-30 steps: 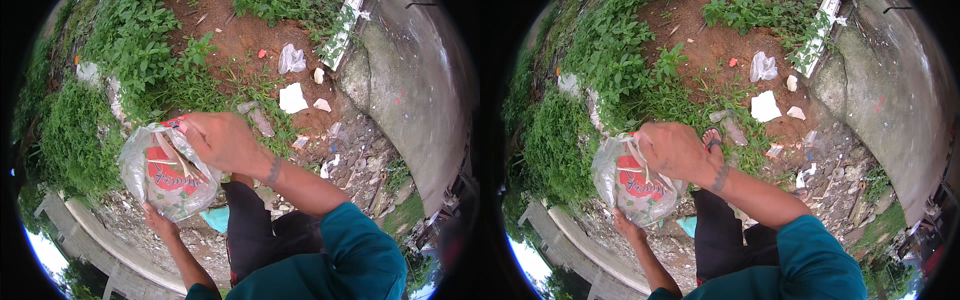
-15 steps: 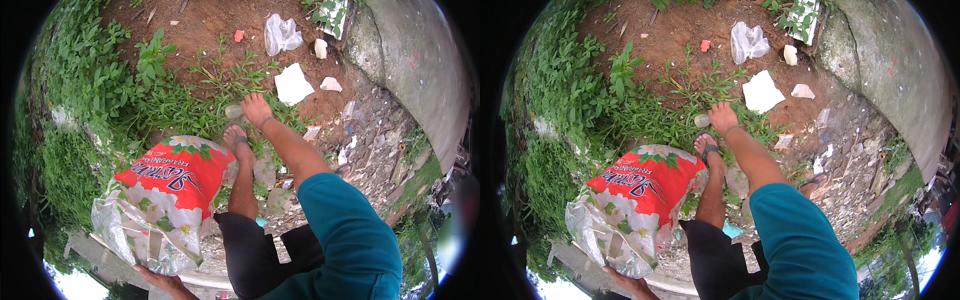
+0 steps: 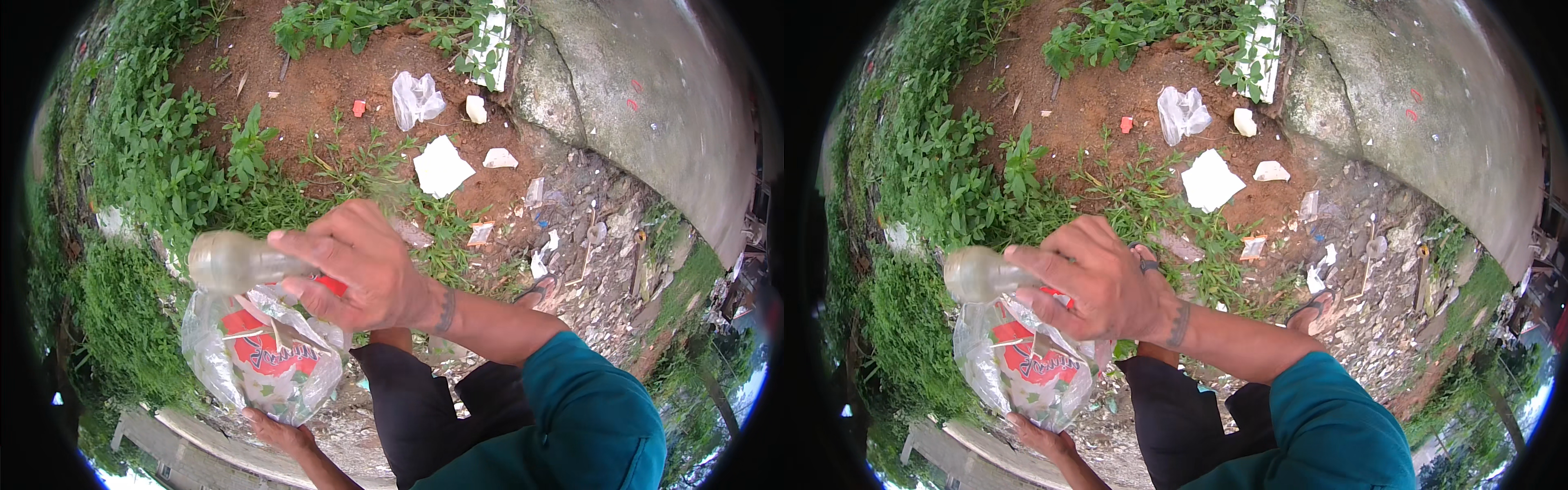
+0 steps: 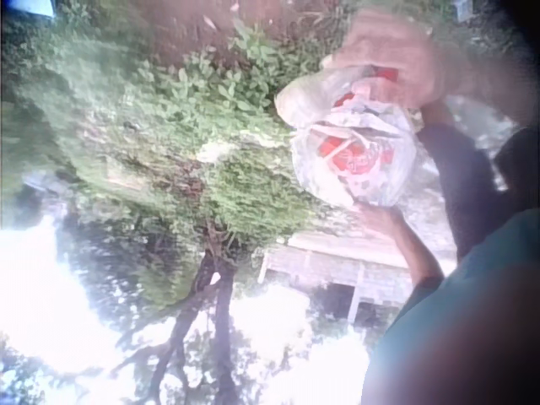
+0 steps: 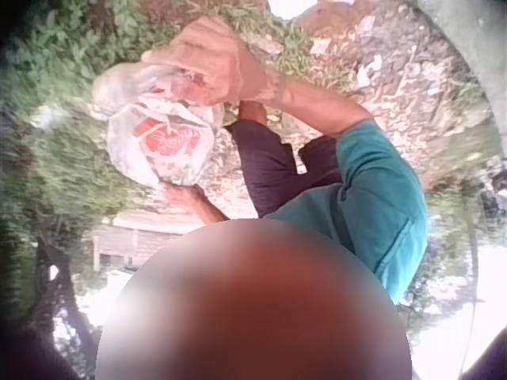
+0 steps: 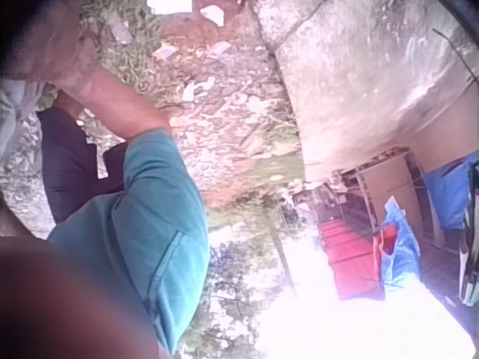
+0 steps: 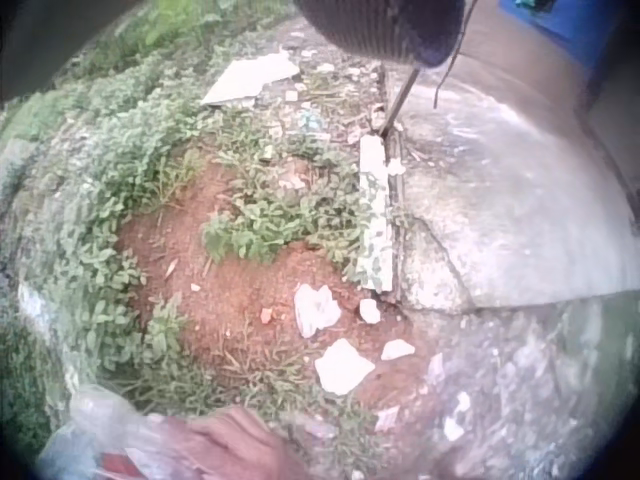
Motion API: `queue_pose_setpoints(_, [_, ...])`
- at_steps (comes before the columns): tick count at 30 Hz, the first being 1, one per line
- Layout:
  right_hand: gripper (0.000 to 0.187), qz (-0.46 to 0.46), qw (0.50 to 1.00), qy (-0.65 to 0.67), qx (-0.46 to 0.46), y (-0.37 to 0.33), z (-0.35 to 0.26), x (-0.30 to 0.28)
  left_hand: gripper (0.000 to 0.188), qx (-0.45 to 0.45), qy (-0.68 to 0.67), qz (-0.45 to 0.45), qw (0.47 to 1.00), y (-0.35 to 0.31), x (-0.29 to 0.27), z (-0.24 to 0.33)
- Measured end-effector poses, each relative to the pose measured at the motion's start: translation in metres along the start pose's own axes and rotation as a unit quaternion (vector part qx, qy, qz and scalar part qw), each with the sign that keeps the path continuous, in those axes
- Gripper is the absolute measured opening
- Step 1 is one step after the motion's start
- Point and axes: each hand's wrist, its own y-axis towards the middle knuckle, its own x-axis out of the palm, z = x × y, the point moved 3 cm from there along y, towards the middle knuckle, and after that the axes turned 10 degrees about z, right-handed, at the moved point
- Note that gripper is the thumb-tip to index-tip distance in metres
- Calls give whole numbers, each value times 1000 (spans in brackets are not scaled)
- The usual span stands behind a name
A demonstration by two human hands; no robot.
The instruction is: The person collects plastic bottles and other small debris from a littered outdoor area, placing them into a plastic bag. They then walk into a woodworking shop where other people are working.
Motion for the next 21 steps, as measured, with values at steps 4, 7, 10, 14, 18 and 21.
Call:
queue_pose_setpoints(4, [32,-137,988,63,-46,9,-57,35,91,-7,-5,-7,1000,-7,5,1])
queue_pose_setpoints(7, [31,-134,990,36,2,0,-45,40,88,28,8,-10,1000,-2,3,-2])
queue_pose_setpoints(10, [32,-65,988,-22,141,-17,33,12,86,28,39,16,999,6,-6,-9])
queue_pose_setpoints(14, [44,0,872,-180,456,-55,204,-50,86,20,56,43,997,19,-14,-18])
queue_pose_setpoints(18, [77,86,794,-298,523,-90,316,-94,88,65,169,54,982,26,-23,-23])
queue_pose_setpoints(21, [106,194,807,-347,437,-71,376,-103,85,52,235,89,967,38,-38,-31])
